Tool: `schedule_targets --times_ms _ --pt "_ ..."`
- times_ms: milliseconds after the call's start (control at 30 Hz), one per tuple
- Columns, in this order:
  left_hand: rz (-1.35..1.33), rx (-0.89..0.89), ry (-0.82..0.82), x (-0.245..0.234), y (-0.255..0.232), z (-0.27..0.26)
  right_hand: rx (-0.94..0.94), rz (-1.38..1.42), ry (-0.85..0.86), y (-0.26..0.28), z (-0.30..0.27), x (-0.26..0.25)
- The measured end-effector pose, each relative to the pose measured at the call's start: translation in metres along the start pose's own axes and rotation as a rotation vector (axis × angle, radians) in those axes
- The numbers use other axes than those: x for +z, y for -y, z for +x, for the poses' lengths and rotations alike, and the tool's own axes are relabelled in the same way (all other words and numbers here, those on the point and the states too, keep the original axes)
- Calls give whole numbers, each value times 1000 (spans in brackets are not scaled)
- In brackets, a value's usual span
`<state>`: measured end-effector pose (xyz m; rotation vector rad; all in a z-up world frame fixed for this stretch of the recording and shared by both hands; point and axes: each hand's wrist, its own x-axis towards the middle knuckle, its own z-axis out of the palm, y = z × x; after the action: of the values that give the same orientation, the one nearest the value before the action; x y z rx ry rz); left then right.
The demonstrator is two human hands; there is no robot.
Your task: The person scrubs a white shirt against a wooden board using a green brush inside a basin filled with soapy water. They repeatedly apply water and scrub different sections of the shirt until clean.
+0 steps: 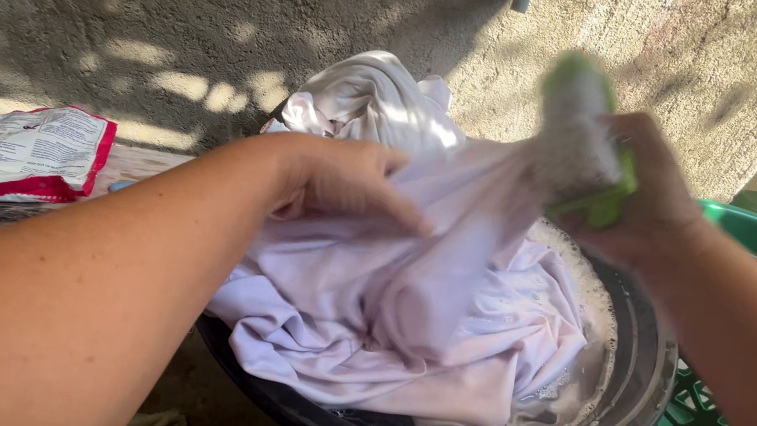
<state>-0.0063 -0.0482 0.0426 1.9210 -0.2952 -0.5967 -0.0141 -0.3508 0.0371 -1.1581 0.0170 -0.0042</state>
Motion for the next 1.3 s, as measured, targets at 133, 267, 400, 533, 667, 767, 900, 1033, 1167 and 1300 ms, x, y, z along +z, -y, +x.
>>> schedule_targets --times_ms 133,267,400,533,667,767,900,1033,1167,1300 --pt "622 -13 141 -15 24 5 -139 -83 -49 58 25 -62" --pt "661 -171 18 -39 23 3 -295 -421 -189 62 44 -93" --pt "49 5 61 -57 22 7 -168 -652 -409 41 47 -66" --pt "448 -129 -367 -53 48 26 51 -975 36 25 15 -23" --pt "796 -148 -328 -53 63 38 624 -1169 817 9 -15 4" --pt "1057 -60 -350 -44 69 30 684 -1369 957 -31 -29 5" --pt "954 -154 -428 -32 63 6 378 -1709 1093 -66 -35 -3" --pt "964 -160 -453 -28 57 -3 375 -1682 1046 -82 -50 2" --pt "960 -127 -481 -26 51 1 386 -1653 886 -87 -57 5" --pt "941 470 -700 2 48 11 622 -1360 591 -82 -34 -13"
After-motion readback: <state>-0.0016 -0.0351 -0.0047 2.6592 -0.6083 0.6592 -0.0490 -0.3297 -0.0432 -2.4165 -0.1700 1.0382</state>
